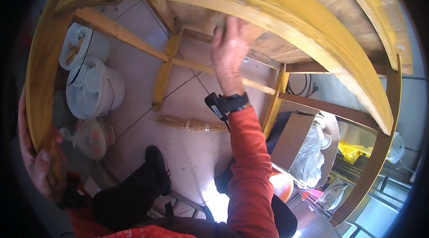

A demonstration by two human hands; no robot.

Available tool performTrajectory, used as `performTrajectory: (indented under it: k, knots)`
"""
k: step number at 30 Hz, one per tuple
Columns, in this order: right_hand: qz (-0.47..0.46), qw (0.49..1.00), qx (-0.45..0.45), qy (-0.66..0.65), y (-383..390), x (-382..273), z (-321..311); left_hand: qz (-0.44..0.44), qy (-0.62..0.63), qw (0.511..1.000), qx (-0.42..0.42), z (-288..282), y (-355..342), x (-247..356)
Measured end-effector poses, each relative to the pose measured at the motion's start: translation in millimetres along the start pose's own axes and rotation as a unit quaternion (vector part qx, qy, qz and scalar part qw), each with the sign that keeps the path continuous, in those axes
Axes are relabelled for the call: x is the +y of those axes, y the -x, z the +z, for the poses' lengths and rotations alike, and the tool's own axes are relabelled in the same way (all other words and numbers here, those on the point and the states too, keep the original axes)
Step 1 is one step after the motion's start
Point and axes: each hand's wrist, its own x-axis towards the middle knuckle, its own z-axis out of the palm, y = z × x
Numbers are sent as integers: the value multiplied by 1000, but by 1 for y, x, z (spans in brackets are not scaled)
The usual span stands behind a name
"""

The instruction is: The person sands a yellow wooden stool with sandpaper, working on the legs and underside while seated on the floor. They reposition the stool multiple times to access different areas and finish by wiping the stool with a cloth.

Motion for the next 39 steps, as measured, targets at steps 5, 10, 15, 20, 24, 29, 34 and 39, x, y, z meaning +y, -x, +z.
performTrajectory:
  k: [5,10,15,20,24,29,34,39]
  knots:
    - [-219,943,237,80,-53,-12,-35,-5,73,997,17,9,0,-4]
    - [-248,945,136,165,-44,21,24,-8,92,995,29,15,-3,-1]
    - [-104,981,-117,119,4,36,73,-22,68,997,15,11,0,-4]
    - [-181,982,19,39,-21,-16,69,-24,38,999,-1,-1,-1,-5]
    - [-275,956,92,33,-47,-51,73,-44,66,996,41,6,1,0]
    - [-340,931,22,131,-28,-22,128,-82,74,991,77,11,4,1]
    - [-288,926,-128,207,15,50,180,-40,56,996,52,0,1,-6]
    - [-224,916,-202,264,60,80,198,-77,94,990,73,7,6,-1]
